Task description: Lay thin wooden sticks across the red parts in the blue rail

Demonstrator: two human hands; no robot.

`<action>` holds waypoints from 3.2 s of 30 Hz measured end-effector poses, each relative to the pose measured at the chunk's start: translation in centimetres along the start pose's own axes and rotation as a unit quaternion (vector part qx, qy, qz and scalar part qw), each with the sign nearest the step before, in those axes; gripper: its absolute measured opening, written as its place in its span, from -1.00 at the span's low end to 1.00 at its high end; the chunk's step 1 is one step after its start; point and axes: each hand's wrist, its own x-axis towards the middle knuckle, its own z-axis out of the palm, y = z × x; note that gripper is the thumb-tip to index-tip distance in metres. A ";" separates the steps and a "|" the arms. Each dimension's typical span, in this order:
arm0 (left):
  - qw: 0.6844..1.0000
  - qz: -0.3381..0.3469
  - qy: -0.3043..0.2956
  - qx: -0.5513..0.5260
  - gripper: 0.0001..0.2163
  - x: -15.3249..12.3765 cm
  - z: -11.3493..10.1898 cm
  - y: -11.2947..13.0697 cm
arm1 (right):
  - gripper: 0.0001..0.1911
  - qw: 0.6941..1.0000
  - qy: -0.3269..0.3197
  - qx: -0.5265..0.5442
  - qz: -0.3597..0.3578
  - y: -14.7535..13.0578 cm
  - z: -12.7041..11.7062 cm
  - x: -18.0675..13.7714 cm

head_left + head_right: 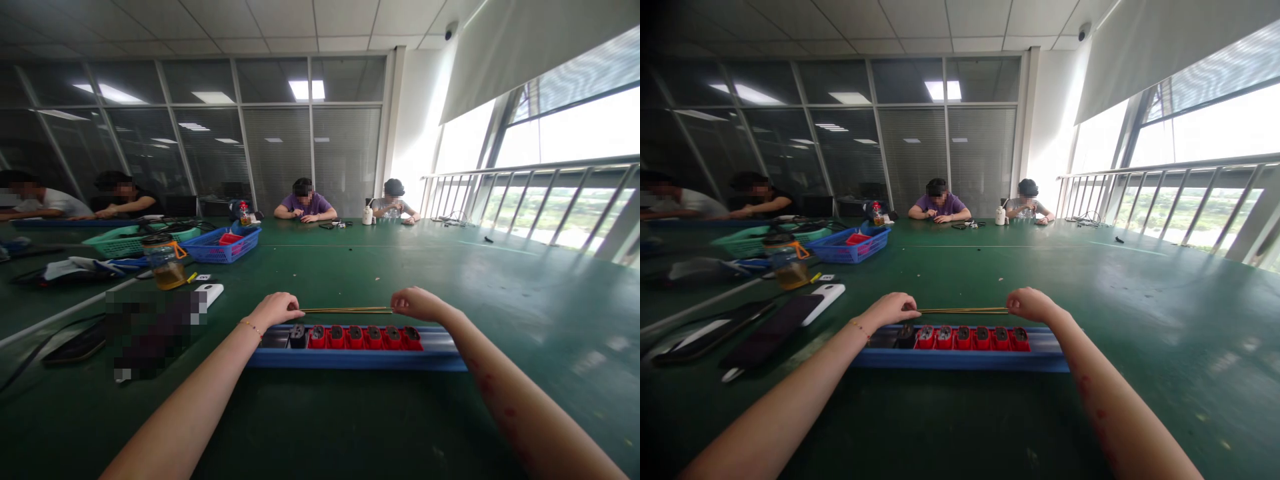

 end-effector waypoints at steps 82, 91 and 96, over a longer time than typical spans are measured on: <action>0.964 0.037 -0.222 -0.142 -0.64 -4.9 -8.1 6.4 | -0.55 0.934 -0.234 0.270 -0.015 -1.0 -4.4 -4.4; 0.968 0.005 -0.215 -0.127 -0.64 -4.9 -8.0 6.4 | -0.51 0.937 -0.242 0.251 0.014 -2.1 -4.8 -4.4; 0.968 -0.001 -0.221 -0.122 -0.65 -5.0 -8.1 6.5 | -0.54 0.937 -0.237 0.255 -0.001 -2.0 -4.6 -4.3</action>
